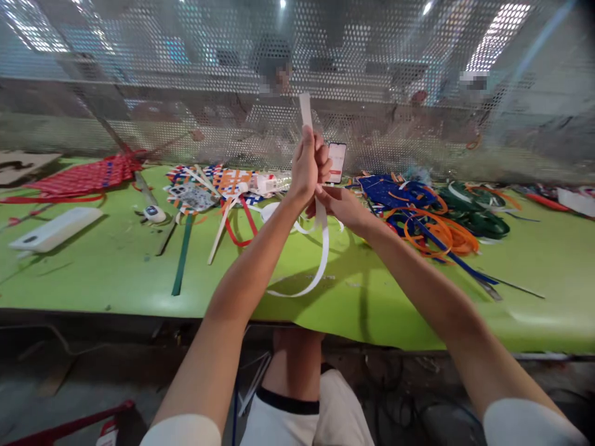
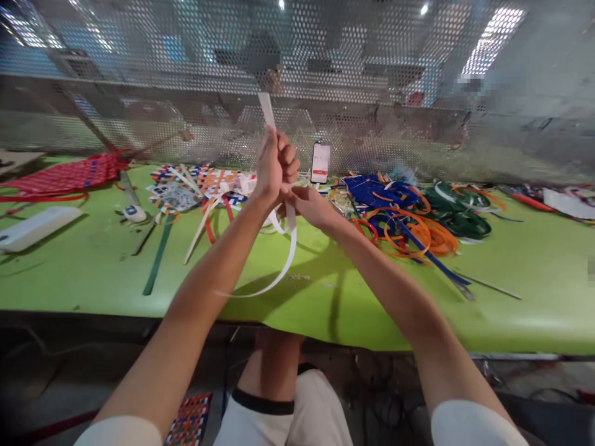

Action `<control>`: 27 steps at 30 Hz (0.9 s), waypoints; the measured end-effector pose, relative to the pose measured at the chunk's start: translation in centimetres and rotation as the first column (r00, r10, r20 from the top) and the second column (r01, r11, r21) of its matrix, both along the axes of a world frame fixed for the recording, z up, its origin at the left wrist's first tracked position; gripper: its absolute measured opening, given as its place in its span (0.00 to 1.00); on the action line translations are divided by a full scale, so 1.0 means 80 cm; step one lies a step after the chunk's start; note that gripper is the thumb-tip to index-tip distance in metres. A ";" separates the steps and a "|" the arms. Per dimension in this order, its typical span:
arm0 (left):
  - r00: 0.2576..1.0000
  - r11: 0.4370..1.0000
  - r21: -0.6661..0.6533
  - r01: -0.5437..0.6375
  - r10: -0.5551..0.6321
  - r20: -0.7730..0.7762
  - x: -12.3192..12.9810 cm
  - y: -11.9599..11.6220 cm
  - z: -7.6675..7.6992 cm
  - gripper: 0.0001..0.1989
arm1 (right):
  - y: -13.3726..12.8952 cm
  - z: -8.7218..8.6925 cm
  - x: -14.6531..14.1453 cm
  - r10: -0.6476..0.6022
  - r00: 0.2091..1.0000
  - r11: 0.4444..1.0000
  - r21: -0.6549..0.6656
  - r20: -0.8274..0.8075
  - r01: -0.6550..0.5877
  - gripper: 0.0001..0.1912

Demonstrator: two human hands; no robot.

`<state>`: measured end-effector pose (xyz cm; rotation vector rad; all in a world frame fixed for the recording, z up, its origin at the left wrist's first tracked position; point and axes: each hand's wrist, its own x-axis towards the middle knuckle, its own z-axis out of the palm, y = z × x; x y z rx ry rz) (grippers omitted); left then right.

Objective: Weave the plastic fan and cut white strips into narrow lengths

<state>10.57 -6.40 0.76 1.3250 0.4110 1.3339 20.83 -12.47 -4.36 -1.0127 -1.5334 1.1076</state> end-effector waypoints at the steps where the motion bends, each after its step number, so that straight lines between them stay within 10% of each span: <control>1: 0.999 1.000 -0.006 0.003 -0.003 -0.034 -0.002 0.005 -0.001 0.34 | -0.002 -0.006 -0.007 -0.028 1.000 0.999 0.025 0.004 0.028 0.33; 5: 1.000 0.999 -0.040 -0.009 0.008 -0.020 -0.007 0.026 -0.006 0.34 | -0.004 -0.025 -0.021 -0.176 0.984 0.979 0.112 0.039 0.171 0.28; 18: 0.964 0.984 -0.107 0.141 -0.112 0.241 -0.042 0.034 0.020 0.34 | -0.005 -0.032 -0.012 0.010 0.991 1.000 0.031 -0.135 -0.006 0.27; 27: 0.744 0.913 -0.098 0.396 -0.256 0.617 -0.106 0.090 0.030 0.37 | -0.034 -0.060 0.014 0.094 0.996 0.988 -0.126 -0.002 -0.093 0.31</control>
